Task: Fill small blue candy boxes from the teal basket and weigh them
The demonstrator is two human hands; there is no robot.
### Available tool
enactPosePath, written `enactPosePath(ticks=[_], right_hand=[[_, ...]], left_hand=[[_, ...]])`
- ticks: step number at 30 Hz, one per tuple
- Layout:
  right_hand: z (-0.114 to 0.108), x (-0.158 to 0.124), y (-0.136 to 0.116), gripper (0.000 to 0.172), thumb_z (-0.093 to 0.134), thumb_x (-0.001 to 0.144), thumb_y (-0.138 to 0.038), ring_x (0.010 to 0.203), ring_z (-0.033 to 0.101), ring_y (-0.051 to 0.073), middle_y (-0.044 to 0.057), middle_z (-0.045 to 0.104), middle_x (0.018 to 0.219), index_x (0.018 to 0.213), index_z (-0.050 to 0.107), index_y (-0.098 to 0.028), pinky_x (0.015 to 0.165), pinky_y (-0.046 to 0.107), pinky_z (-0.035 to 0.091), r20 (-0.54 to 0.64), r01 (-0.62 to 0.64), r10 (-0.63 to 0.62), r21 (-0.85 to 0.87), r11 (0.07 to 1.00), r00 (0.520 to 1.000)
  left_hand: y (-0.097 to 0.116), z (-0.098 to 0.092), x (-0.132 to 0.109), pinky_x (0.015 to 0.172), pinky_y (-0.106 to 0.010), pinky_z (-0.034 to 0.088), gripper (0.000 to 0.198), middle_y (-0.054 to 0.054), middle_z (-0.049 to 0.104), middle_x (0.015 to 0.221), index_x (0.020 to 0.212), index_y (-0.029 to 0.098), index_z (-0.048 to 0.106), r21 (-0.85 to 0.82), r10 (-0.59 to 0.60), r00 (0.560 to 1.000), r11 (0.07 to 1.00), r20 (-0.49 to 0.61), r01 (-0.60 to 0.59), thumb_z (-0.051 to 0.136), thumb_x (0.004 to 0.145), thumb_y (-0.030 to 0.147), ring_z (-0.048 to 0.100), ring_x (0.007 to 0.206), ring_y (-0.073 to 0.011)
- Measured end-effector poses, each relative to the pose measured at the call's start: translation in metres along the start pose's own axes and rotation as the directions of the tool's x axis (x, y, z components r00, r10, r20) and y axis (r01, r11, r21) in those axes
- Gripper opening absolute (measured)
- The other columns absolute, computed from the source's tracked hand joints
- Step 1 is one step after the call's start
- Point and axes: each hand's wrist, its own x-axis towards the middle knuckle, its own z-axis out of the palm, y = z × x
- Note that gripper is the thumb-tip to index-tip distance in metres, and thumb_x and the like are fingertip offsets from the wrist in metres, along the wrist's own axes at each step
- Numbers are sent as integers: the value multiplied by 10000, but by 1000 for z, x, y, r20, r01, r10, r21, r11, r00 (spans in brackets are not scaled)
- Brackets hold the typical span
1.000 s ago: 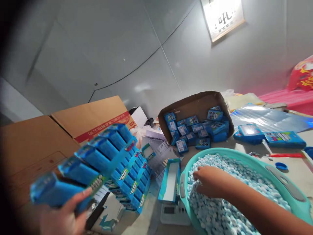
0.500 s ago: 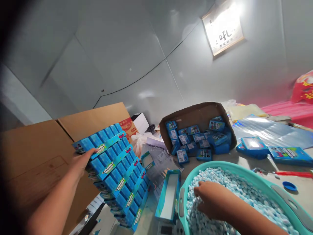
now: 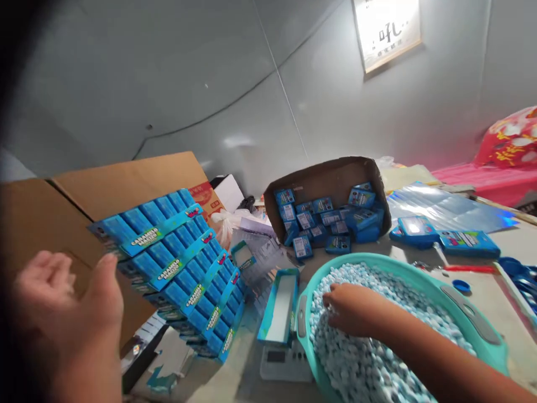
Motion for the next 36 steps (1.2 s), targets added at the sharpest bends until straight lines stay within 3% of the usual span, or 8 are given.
enactPosePath(ticks=[5, 8, 10, 16, 23, 28, 34, 36], right_hand=[[-11, -7, -5, 390, 520, 826, -330, 964, 673, 341, 151, 662, 1086, 1152, 685, -196, 800, 432, 484, 33, 30, -29, -23, 999, 999], [-16, -7, -8, 389, 501, 871, -332, 966, 671, 323, 159, 656, 1108, 1182, 672, -173, 805, 405, 476, 71, 26, -24, -32, 999, 997], [-17, -8, -8, 393, 492, 896, -337, 980, 670, 319, 166, 656, 1127, 1203, 663, -163, 820, 400, 474, 84, 35, -33, -30, 999, 996], [-13, -6, -3, 372, 518, 902, -369, 963, 666, 307, 141, 667, 1112, 1187, 664, -179, 813, 410, 481, 62, 48, -45, -58, 997, 997], [-12, -5, 0, 378, 492, 917, -386, 909, 672, 274, 116, 669, 1118, 1204, 658, -203, 766, 384, 483, 45, 54, -51, -64, 996, 998], [-13, -4, -1, 374, 504, 908, -362, 964, 670, 284, 126, 666, 1135, 1200, 663, -191, 813, 394, 486, 67, 37, -33, -51, 998, 997], [-17, -5, -5, 376, 503, 924, -371, 1004, 660, 292, 133, 656, 1159, 1220, 653, -195, 855, 401, 482, 97, 8, -3, -48, 999, 995], [-17, -5, -5, 373, 495, 933, -379, 1014, 659, 294, 131, 655, 1162, 1218, 652, -198, 867, 406, 481, 102, 14, -9, -49, 999, 995]], left_hand=[[20, -14, -180, 1069, -514, 463, 477, -94, 678, 1201, 1167, 218, 639, 152, -385, 849, 923, 361, 353, 611, 830, 554, 614, 1174, -303], [5, -5, -264, 1138, -534, 389, 675, -162, 559, 1402, 1336, 192, 515, 239, -547, 524, 805, 652, 543, 655, 795, 571, 502, 1341, -325], [-5, 0, -296, 1148, -538, 376, 737, -185, 539, 1401, 1333, 178, 516, 269, -552, 432, 785, 713, 559, 711, 736, 563, 478, 1362, -339], [-15, -7, -301, 1079, -513, 448, 330, -140, 610, 1227, 839, 217, 632, 254, -403, 564, 911, 721, 326, 729, 723, 510, 558, 1264, -337], [-56, -36, -257, 1024, -540, 481, 264, -221, 553, 1342, 904, 192, 646, 510, -341, 691, 859, 637, -47, 703, 749, 397, 546, 1273, -408], [-33, -43, -270, 1062, -549, 440, 247, -216, 541, 1349, 1028, 158, 689, 452, -77, 832, 865, 549, -218, 644, 824, 290, 528, 1275, -387], [-2, -40, -317, 732, -339, 525, 194, -70, 706, 892, 987, 211, 684, 156, -89, 277, 961, 957, -229, 500, 930, 187, 680, 848, -225], [1, -42, -325, 679, -344, 496, 210, -70, 698, 826, 864, 207, 678, 186, -130, 213, 944, 968, -272, 484, 945, 199, 674, 797, -236]])
